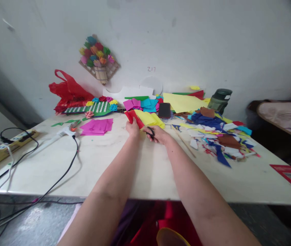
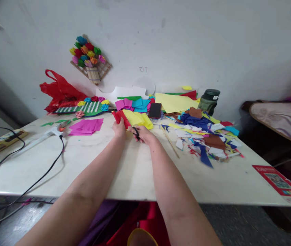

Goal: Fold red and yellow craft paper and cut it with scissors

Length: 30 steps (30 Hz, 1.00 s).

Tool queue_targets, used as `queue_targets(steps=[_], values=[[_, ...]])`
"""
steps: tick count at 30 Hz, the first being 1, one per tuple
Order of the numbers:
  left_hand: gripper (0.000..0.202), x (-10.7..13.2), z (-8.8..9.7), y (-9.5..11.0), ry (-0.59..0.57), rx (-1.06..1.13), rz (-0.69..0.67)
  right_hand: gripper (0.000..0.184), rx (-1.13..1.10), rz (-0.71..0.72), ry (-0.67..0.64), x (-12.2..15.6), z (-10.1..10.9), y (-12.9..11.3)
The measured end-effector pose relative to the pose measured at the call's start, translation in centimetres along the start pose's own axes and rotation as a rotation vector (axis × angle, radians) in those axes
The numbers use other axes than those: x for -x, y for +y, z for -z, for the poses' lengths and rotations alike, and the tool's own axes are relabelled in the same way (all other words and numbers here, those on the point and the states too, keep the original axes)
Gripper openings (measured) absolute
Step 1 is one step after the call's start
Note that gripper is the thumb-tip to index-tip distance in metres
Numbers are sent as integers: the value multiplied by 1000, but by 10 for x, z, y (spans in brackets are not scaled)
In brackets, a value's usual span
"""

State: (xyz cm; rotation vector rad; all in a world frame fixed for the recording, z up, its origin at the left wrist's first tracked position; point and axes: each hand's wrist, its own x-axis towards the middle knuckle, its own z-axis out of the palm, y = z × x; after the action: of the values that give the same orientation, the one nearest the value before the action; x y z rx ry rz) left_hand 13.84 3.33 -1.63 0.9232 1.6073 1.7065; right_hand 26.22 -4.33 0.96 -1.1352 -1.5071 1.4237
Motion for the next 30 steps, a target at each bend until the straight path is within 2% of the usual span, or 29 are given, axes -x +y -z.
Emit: queue_targets(steps=[14, 21, 30], values=[[28, 9, -2, 4, -52, 189, 7, 34, -48, 0, -17, 1, 3, 0], [28, 12, -3, 3, -92, 186, -10, 35, -41, 15, -3, 0, 3, 2], [30, 11, -4, 0, -83, 156, -29, 36, -50, 31, 11, -1, 2, 3]])
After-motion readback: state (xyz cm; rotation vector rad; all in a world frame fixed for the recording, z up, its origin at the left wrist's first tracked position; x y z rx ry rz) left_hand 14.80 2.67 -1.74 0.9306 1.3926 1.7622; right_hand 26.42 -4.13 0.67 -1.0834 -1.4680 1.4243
